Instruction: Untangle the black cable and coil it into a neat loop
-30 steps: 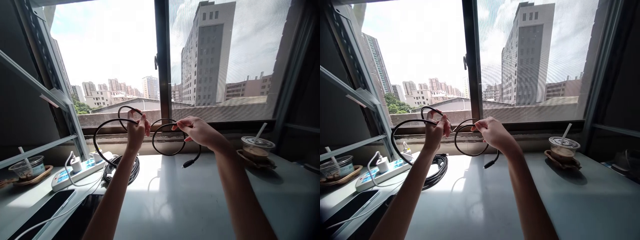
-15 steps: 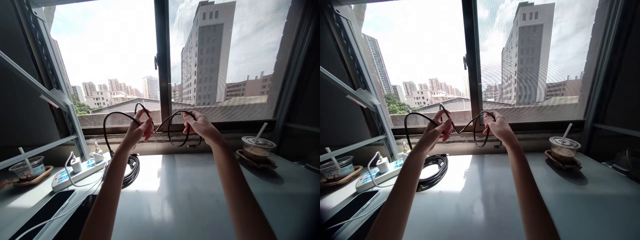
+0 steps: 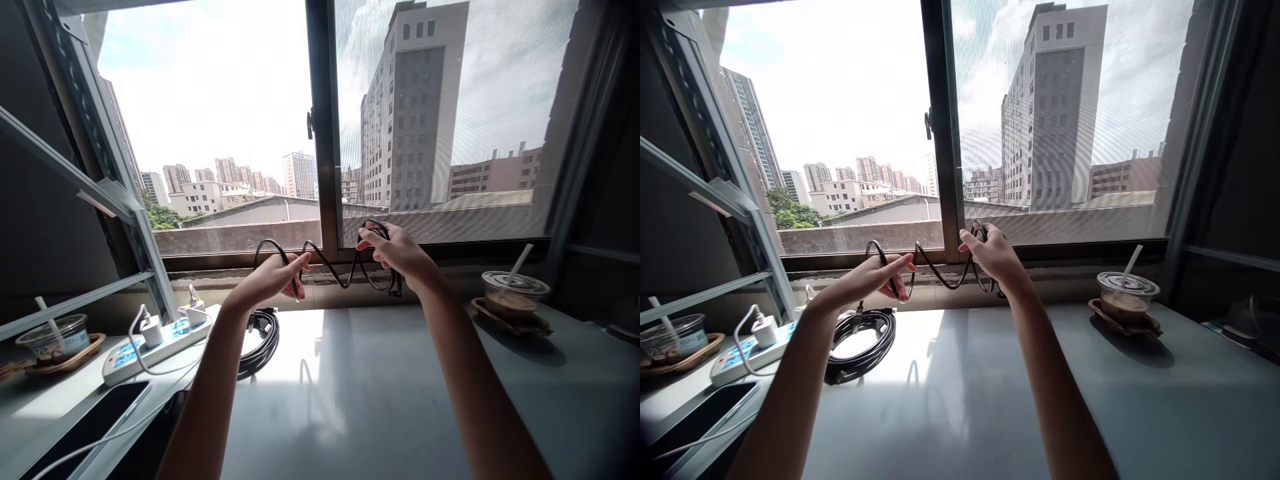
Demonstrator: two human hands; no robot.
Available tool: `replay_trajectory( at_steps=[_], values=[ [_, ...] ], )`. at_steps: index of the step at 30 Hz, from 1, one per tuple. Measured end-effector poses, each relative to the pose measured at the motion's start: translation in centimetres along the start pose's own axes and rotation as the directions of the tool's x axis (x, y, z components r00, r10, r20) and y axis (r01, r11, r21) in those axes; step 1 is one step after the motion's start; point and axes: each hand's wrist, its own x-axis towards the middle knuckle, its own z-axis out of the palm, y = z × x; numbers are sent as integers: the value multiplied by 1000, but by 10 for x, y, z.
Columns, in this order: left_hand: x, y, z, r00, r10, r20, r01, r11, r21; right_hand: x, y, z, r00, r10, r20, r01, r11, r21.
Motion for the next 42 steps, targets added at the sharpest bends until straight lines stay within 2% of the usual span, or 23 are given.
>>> replay_trajectory(
  at_steps=[2,5,8,11,15,17,20,22,25,28,31,34,36,38,42],
  values=[
    [1,2,5,998,-11,-69,12,1000,19,0,2,3,999,-7,32,9,999,-49],
    [3,4,12,978,134,-157,-120,988,96,0,6,11,987,-18,161,33,995,-95],
    [5,2,19,954,294,-55,-287,952,107,-2,10,21,946,-30,322,56,996,-74],
    [5,-3,26,946,319,58,-325,934,151,-3,14,31,928,-66,368,104,991,-83],
    [4,-7,38,933,350,87,-358,871,336,-5,17,40,924,-63,377,136,976,-170],
    [3,-7,43,942,323,95,-330,829,451,-6,18,44,924,-61,377,160,959,-235],
    [1,-3,49,962,247,115,-268,781,564,-7,18,48,949,-154,274,255,888,-384],
    [-1,1,51,964,223,143,-264,769,582,-7,18,49,957,-219,190,285,835,-470],
    [-3,6,55,958,206,200,-284,792,541,-6,19,45,962,-242,130,274,808,-522],
    [-1,6,57,936,281,214,-349,826,442,-3,18,36,962,-257,88,262,792,-551],
    [3,7,53,889,444,113,-454,821,347,-2,14,26,958,-287,12,241,783,-573],
    [2,14,43,834,530,-154,-443,810,385,-1,10,16,935,-347,-72,247,783,-570],
    [-1,19,36,747,574,-334,-388,785,483,-1,7,12,902,-424,-82,315,776,-547],
    [-2,20,30,680,615,-399,-351,752,558,-3,4,7,856,-516,-40,426,746,-513],
    [3,13,31,693,607,-389,-392,770,503,-14,-8,2,735,-670,103,645,645,-409]
  ],
)
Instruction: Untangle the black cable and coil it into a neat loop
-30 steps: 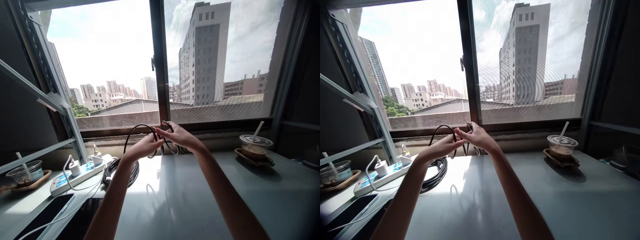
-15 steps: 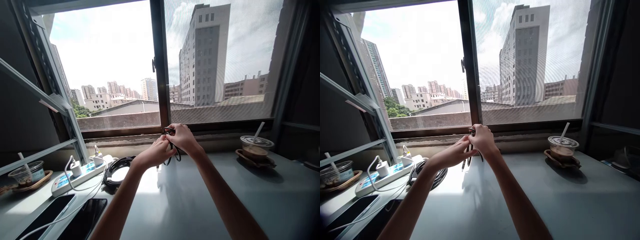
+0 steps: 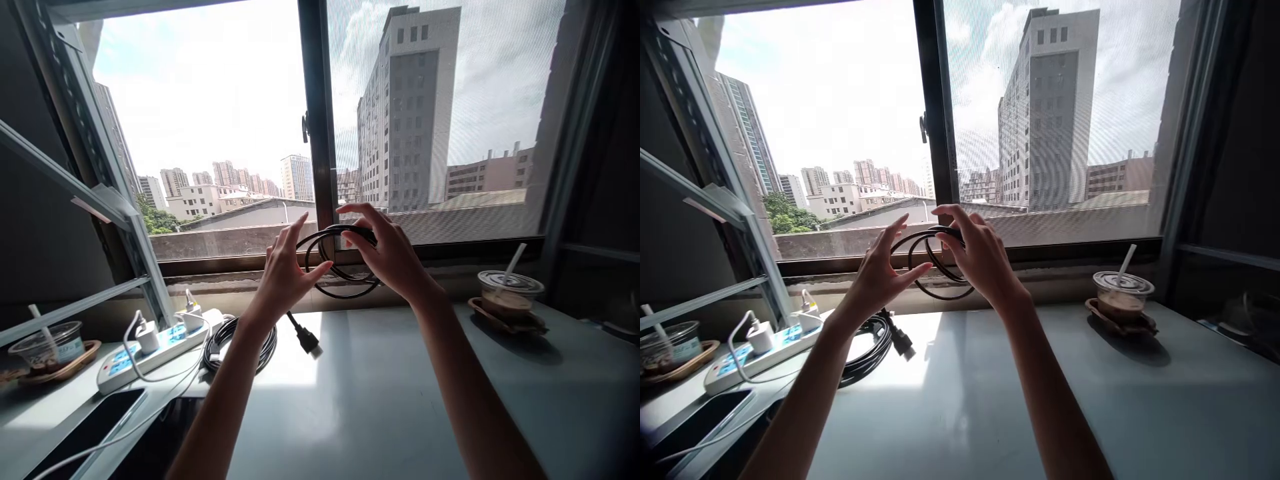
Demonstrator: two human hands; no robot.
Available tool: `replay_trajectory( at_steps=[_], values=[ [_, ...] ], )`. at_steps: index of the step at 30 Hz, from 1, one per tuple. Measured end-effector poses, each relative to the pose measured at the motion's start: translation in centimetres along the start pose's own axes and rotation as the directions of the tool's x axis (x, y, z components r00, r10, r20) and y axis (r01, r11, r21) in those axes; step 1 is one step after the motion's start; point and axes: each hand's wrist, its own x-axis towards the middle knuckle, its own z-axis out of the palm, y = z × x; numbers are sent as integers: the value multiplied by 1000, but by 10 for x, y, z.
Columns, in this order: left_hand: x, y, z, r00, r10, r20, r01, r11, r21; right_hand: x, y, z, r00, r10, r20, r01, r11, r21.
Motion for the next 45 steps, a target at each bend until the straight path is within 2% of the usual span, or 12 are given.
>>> replay_trajectory(
  at_steps=[4,7,11,16,18,21,24,28,31,36,41,45],
  values=[
    [1,0,9,996,-71,-48,54,958,-282,-3,-21,-9,993,-115,-18,116,990,76],
    [0,6,5,981,-186,61,186,795,-577,-5,-30,-11,993,-97,-68,106,984,145],
    [-1,13,-3,892,-451,43,332,587,-739,-4,-25,-4,999,-15,-35,22,975,222],
    [1,23,-8,798,-602,-13,283,394,-874,-2,-19,7,993,119,15,-120,979,168],
    [0,29,-9,790,-611,-46,262,406,-875,-3,-20,7,983,183,-15,-181,982,59],
    [-1,36,-10,819,-569,-69,243,454,-857,-7,-22,3,968,251,-25,-253,958,-138],
    [-2,38,-8,851,-523,-39,244,460,-854,-7,-23,-1,961,278,1,-273,946,-174],
    [-1,33,-5,880,-470,68,301,441,-846,-1,-23,-3,932,362,14,-358,927,-112],
    [0,30,-5,907,-415,71,288,487,-824,1,-22,-4,932,361,-31,-362,931,-41],
    [2,23,-6,922,-370,-116,152,620,-770,0,-19,4,945,317,79,-327,912,247],
    [3,7,4,804,-387,-452,-1,759,-651,-1,-21,11,945,188,268,-295,846,444],
    [0,1,9,861,-358,-362,88,805,-586,-2,-15,4,925,137,355,-287,865,412]
  ],
)
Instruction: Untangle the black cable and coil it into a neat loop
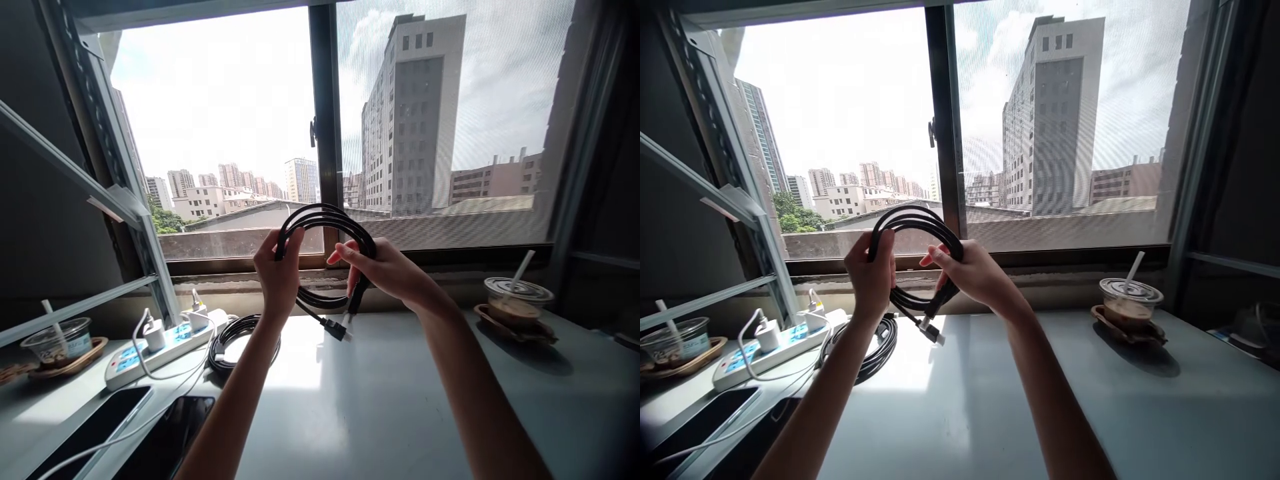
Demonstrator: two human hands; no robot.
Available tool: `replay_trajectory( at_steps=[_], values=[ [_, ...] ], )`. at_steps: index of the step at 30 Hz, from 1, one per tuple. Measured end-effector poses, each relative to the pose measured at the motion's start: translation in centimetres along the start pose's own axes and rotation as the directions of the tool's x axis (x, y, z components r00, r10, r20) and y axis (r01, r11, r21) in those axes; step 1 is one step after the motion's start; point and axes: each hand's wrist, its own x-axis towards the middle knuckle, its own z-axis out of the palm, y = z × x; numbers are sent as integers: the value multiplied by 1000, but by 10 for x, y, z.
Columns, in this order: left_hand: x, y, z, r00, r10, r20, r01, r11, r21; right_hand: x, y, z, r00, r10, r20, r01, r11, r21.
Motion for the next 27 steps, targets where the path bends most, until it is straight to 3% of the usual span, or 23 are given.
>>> replay_trajectory(
  at_steps=[3,6,10,15,22,27],
  values=[
    [-1,2,0,995,-11,99,3,997,78,-1,5,-8,999,43,-33,-44,998,-35],
    [-3,4,2,985,5,173,-31,989,146,-1,7,-10,987,25,-158,-24,1000,6],
    [-6,6,4,965,-79,252,55,993,105,2,5,-5,923,-173,-344,107,974,-202],
    [-7,8,3,933,-199,301,194,980,48,5,10,-6,870,-353,-343,179,876,-448],
    [-6,10,3,875,-272,399,278,960,46,5,14,-6,904,-261,-340,87,889,-450],
    [-7,11,4,911,-193,364,189,981,48,4,12,-7,934,-174,-311,39,917,-398]
  ],
)
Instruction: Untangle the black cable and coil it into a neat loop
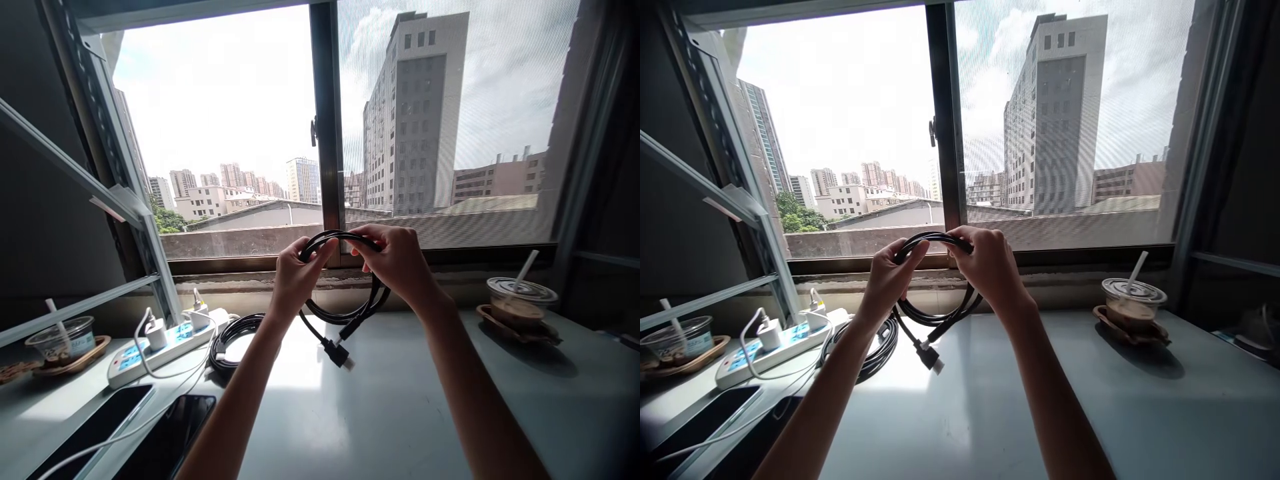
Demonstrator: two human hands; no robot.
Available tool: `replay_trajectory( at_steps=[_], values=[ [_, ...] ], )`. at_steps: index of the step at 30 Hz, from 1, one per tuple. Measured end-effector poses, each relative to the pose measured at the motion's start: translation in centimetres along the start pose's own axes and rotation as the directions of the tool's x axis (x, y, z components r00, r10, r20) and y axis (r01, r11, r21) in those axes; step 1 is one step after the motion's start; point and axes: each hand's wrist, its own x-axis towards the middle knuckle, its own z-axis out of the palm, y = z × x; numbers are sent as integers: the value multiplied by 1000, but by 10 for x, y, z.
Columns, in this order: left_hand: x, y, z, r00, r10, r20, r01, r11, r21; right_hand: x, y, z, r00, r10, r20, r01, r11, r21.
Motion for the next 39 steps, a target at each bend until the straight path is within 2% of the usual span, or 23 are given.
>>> replay_trajectory(
  at_steps=[5,8,11,14,16,20,24,27,31,35,39],
  values=[
    [-1,1,0,996,87,30,-89,994,56,-1,-3,-5,999,9,43,-10,1000,18],
    [-1,-1,0,994,68,83,-74,995,72,-2,-2,-7,997,-4,72,3,1000,7],
    [-1,-2,1,992,-28,122,22,998,51,-3,2,-5,991,21,135,-24,999,23],
    [0,-1,1,968,-161,193,173,984,-46,-4,4,1,961,37,274,-94,975,201],
    [1,-1,1,946,-229,231,263,956,-127,-4,3,5,949,20,313,-120,946,301],
    [3,-1,0,926,-301,226,348,914,-209,-2,1,10,975,11,221,-66,968,243],
    [5,-2,-1,931,-287,224,341,904,-259,0,4,12,991,40,124,-62,981,184],
    [5,-2,1,945,-276,174,317,904,-288,2,8,12,991,127,37,-132,953,274],
    [2,1,8,978,-176,115,204,929,-310,5,9,13,949,296,-111,-218,865,451],
    [-1,4,13,993,-74,88,104,903,-418,6,5,12,928,350,-124,-231,806,544],
    [-1,1,10,978,-97,186,172,876,-450,4,2,11,925,369,-87,-259,784,564]
  ],
)
